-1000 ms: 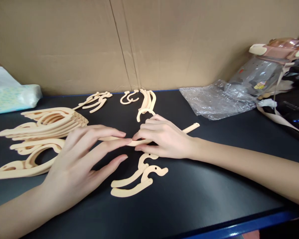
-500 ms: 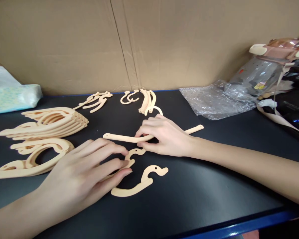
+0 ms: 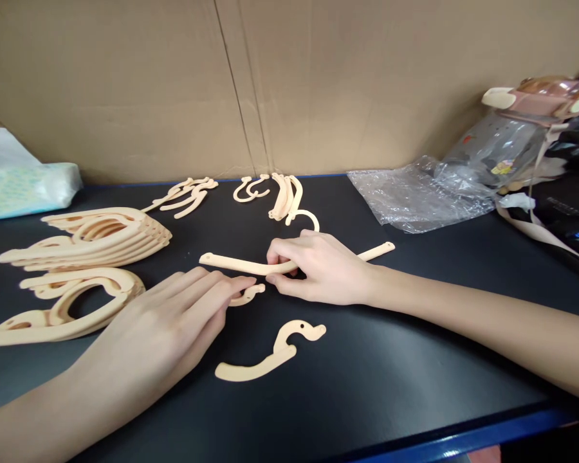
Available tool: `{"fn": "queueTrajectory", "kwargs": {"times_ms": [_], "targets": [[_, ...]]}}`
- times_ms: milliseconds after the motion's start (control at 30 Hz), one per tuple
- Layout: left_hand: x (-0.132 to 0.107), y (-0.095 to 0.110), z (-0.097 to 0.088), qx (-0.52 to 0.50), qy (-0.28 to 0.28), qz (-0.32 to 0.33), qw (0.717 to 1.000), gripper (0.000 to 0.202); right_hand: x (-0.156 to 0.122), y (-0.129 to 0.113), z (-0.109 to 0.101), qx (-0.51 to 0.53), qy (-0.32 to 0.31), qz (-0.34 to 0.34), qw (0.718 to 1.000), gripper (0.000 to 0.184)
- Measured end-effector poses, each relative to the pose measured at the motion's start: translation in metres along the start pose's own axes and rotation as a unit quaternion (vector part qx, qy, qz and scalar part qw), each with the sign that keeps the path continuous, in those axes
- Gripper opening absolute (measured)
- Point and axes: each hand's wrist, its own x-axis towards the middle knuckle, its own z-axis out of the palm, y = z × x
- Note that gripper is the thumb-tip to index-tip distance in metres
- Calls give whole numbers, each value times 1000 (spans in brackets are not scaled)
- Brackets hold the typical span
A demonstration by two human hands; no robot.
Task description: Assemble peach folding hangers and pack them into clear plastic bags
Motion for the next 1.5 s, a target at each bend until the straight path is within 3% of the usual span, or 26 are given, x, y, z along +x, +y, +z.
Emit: {"fn": "queueTrajectory", "kwargs": {"times_ms": [200, 333, 433, 567, 667, 867, 1067, 1267, 1500], "targets": [[-1, 0, -1, -79, -14, -70, 994, 24, 0, -2, 0, -26, -7, 37, 999, 9], [-1, 2, -6, -58, -3, -100, 993, 33, -1, -2, -1, -34, -7, 35, 999, 21], [-1, -2, -10, -32, -31, -90, 995, 33, -4, -1, -5, -53, -15, 18, 998, 35], [0, -13, -15, -27, -67, -112, 991, 35, -12, 4, -10, -38, -49, -13, 998, 35], [1, -18, -19, -35, -80, -127, 988, 36, -18, 7, -11, -49, -34, -47, 997, 33], [-3, -25, -22, -66, -52, -76, 994, 31, -22, 6, -10, -54, -24, -88, 994, 34], [-8, -28, -20, -108, -91, -54, 988, 23, -21, 0, -11, -102, -30, -136, 985, 39], [-12, -25, -13, -87, -97, -31, 991, 29, -22, -4, -9, -195, -10, -197, 961, 48], [-13, -24, -10, -98, -112, -33, 988, 34, -23, -5, -9, -251, 7, -228, 941, 44]]}}
